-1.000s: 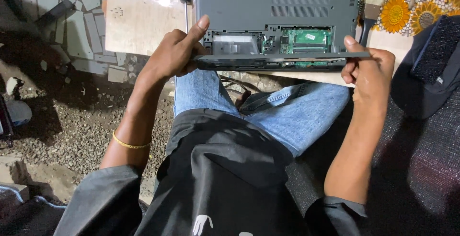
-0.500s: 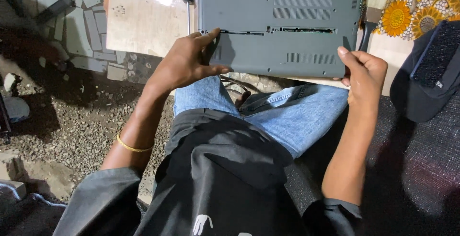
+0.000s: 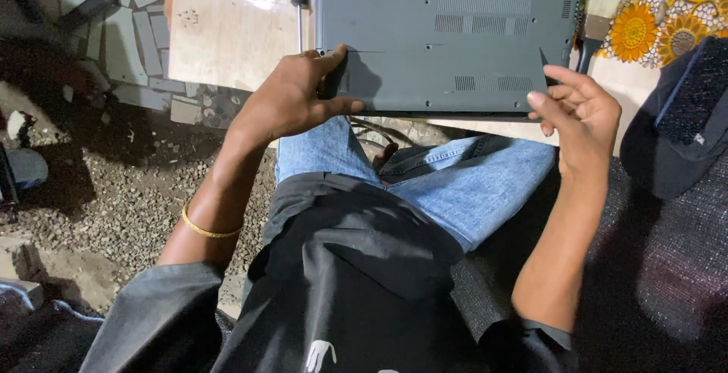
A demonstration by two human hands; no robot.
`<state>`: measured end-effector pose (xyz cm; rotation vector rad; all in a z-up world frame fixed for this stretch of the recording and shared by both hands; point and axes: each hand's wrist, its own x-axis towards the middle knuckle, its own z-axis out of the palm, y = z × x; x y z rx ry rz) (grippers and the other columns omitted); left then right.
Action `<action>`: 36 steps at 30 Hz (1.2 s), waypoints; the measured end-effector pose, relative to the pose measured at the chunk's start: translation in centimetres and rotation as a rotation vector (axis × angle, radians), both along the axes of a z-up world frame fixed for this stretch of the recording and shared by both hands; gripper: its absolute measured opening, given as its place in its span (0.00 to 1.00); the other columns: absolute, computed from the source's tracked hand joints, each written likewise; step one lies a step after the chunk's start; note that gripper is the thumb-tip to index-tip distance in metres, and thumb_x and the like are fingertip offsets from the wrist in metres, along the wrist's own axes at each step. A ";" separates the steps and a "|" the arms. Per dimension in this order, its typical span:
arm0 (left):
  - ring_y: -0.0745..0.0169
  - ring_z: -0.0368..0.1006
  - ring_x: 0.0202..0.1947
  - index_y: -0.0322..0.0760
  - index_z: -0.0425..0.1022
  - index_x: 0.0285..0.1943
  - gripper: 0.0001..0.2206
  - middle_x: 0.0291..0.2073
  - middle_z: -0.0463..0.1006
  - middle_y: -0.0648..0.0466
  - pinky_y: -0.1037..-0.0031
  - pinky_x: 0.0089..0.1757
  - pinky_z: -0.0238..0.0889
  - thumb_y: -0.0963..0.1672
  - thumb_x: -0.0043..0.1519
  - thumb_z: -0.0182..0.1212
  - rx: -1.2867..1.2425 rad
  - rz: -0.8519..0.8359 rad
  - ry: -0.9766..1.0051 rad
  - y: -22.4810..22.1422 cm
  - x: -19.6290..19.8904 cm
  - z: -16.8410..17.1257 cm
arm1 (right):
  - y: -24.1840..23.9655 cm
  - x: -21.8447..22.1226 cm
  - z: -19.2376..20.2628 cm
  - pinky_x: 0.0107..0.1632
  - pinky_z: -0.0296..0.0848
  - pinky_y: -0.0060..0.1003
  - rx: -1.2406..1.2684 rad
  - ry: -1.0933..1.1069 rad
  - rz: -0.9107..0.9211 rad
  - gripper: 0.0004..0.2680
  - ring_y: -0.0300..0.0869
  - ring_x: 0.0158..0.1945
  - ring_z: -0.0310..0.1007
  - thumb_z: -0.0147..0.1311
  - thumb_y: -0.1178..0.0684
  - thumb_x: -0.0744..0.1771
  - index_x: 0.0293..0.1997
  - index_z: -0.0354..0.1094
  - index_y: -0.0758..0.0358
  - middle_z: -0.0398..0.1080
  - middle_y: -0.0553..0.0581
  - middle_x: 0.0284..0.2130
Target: Disassembling a laptop by removing the optical drive and back casing panels using a screwdriver.
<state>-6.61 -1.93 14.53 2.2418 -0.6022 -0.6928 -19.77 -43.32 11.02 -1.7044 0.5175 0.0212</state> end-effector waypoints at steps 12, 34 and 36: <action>0.41 0.79 0.29 0.29 0.67 0.83 0.50 0.43 0.80 0.33 0.59 0.38 0.79 0.46 0.49 0.88 0.133 -0.125 -0.231 -0.7 -0.7 -1.3 | -0.2 -1.0 -2.1 0.35 0.67 0.23 -0.087 -0.132 0.108 0.24 0.32 0.31 0.65 0.67 0.70 0.68 0.76 0.67 0.78 0.72 0.56 0.36; 0.59 0.86 0.30 0.43 0.77 0.77 0.40 0.40 0.91 0.42 0.72 0.28 0.76 0.47 0.52 0.87 0.039 0.039 -0.414 -0.2 -2.8 -4.1 | 1.0 -1.0 -2.0 0.64 0.73 0.49 -0.794 -0.212 0.270 0.23 0.58 0.69 0.58 0.81 0.60 0.65 0.70 0.79 0.67 0.54 0.64 0.69; 0.61 0.81 0.26 0.44 0.78 0.76 0.38 0.37 0.90 0.46 0.72 0.25 0.71 0.49 0.53 0.86 0.042 0.072 -0.413 -0.2 -3.1 -4.7 | 0.8 -1.5 -3.2 0.77 0.64 0.68 -0.760 -0.167 0.233 0.26 0.65 0.80 0.56 0.78 0.61 0.66 0.74 0.72 0.59 0.53 0.69 0.78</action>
